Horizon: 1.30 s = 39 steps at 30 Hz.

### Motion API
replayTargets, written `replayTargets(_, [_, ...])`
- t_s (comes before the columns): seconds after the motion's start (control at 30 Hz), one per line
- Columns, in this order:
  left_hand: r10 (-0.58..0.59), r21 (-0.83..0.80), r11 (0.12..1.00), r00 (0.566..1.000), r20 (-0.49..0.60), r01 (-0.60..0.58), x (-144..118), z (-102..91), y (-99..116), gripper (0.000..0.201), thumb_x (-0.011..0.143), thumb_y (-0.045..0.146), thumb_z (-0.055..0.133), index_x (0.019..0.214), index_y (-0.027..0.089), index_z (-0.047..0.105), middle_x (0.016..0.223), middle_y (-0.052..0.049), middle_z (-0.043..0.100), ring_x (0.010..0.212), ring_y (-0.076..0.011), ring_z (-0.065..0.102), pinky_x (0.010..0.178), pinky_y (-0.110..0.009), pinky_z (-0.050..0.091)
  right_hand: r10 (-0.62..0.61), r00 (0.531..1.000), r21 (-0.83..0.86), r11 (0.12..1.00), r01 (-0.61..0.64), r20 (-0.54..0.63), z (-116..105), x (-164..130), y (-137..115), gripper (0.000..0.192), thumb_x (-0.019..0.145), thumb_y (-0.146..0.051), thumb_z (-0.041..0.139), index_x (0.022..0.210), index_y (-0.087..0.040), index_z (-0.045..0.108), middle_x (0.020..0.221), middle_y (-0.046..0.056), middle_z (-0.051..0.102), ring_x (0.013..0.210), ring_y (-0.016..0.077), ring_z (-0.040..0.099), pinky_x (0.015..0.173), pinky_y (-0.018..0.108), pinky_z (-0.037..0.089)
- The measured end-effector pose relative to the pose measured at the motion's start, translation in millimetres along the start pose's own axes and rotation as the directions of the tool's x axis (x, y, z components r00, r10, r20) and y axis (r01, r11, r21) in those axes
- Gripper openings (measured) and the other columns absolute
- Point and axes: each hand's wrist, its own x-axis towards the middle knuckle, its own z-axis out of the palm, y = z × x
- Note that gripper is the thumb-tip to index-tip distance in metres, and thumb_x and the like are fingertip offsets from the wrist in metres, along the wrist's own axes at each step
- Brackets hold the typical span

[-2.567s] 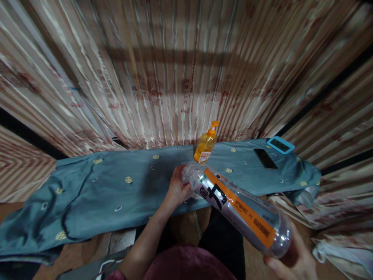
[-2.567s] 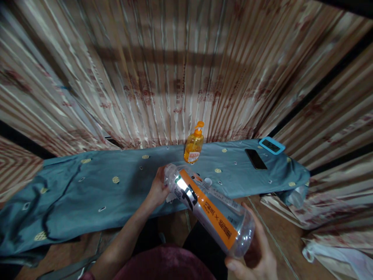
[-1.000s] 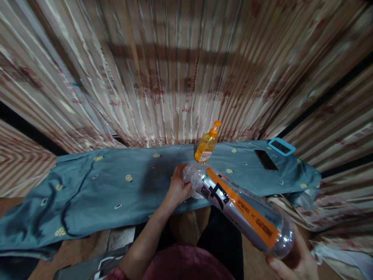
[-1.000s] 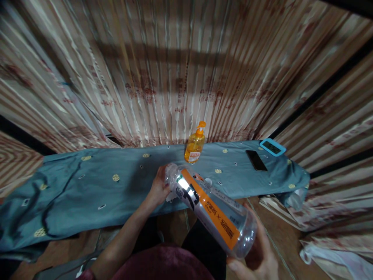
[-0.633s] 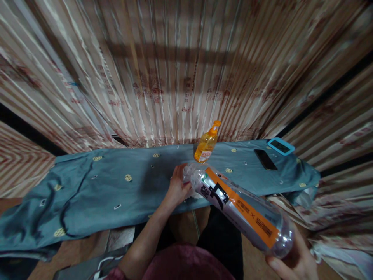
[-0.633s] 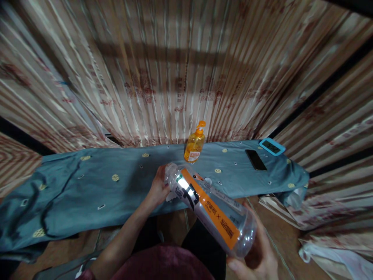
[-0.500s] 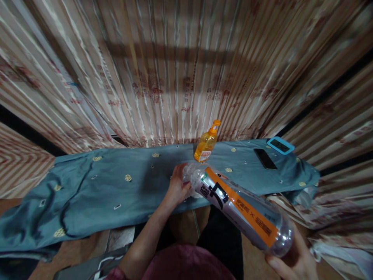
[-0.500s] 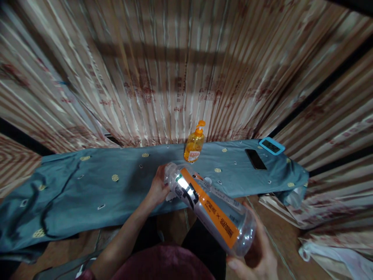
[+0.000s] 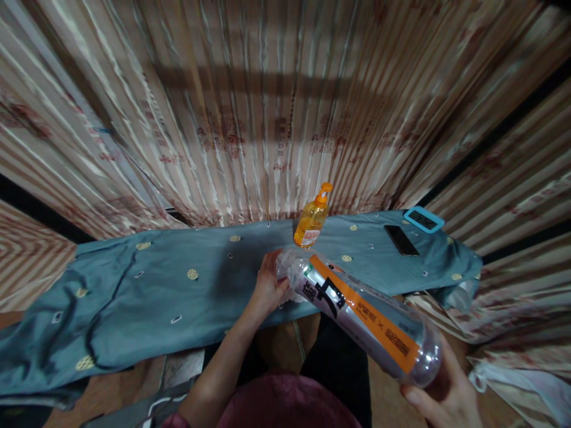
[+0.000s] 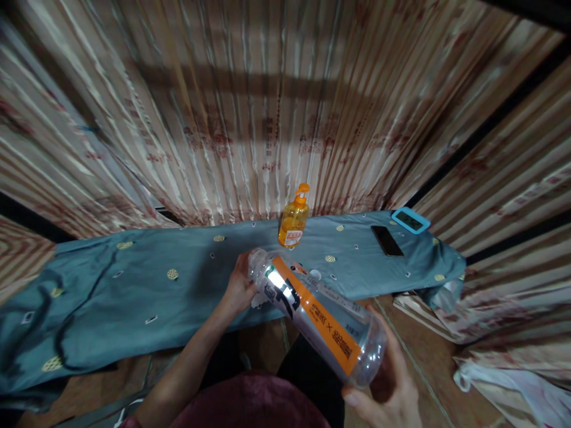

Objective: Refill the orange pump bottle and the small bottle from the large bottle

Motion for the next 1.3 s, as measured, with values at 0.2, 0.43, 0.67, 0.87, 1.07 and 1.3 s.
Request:
replayTargets(0.2, [-0.006,-0.005,1.0,1.0,0.012,0.006,0.7,-0.7,1.1,0.062,0.083,0.027,0.076,0.14,0.016,0.056,0.134,-0.017,0.066,0.127,-0.0365,0.065,0.113,-0.055,0.051,0.055,0.998,0.018,0.998,-0.055,-0.026,4.5,-2.2,-7.8,0.112,0.052,-0.07,0.1,0.147,-0.028,0.058,0.148,0.003,0.069,0.133,0.0206,0.069,0.103,0.013,0.053])
replayTargets(0.43, [0.002,0.011,1.0,1.0,0.015,-0.002,2.0,-1.0,2.4,0.06,0.083,0.025,0.074,0.14,0.016,0.058,0.135,-0.017,0.067,0.128,-0.0367,0.065,0.113,-0.055,0.051,0.037,0.999,0.014,0.999,-0.037,-0.039,6.3,-2.6,-8.5,0.106,0.054,-0.067,0.101,0.144,-0.03,0.06,0.146,0.001,0.07,0.132,0.0186,0.069,0.102,0.012,0.052])
replayTargets(0.67, [0.021,0.021,1.0,1.0,0.005,-0.021,1.1,0.9,-1.6,0.062,0.083,0.026,0.075,0.141,0.016,0.056,0.135,-0.018,0.067,0.127,-0.0364,0.065,0.112,-0.054,0.052,0.013,0.999,-0.02,1.0,-0.014,-0.031,4.2,-1.6,-6.1,0.106,0.057,-0.069,0.099,0.146,-0.029,0.059,0.154,0.005,0.064,0.143,0.0255,0.061,0.109,0.019,0.052])
replayTargets(0.87, [0.007,0.012,1.0,1.0,-0.003,-0.007,-0.1,1.8,-2.3,0.062,0.083,0.027,0.075,0.141,0.016,0.055,0.134,-0.017,0.066,0.126,-0.0365,0.065,0.111,-0.054,0.052,0.018,1.0,-0.039,0.999,-0.019,-0.008,3.2,-2.6,-7.6,0.104,0.063,-0.07,0.096,0.149,-0.026,0.057,0.149,0.008,0.068,0.137,0.0266,0.066,0.104,0.021,0.056])
replayTargets(1.07, [-0.019,0.002,1.0,1.0,0.015,0.019,1.1,-0.9,1.9,0.061,0.083,0.028,0.077,0.14,0.017,0.057,0.134,-0.016,0.067,0.128,-0.0365,0.065,0.113,-0.056,0.051,-0.027,0.999,-0.063,0.998,0.029,0.042,-4.4,-0.3,1.1,0.094,0.072,-0.063,0.094,0.15,-0.029,0.055,0.15,0.006,0.067,0.136,0.0247,0.067,0.105,0.02,0.056])
replayTargets(1.3, [-0.014,-0.005,1.0,1.0,0.013,0.014,0.4,-0.4,2.9,0.063,0.081,0.021,0.075,0.141,0.016,0.056,0.135,-0.017,0.066,0.13,-0.0366,0.064,0.115,-0.056,0.05,-0.049,0.997,-0.12,0.991,0.057,0.066,-12.4,0.4,9.8,0.088,0.08,-0.062,0.088,0.152,-0.028,0.053,0.154,0.008,0.064,0.139,0.029,0.065,0.107,0.028,0.058])
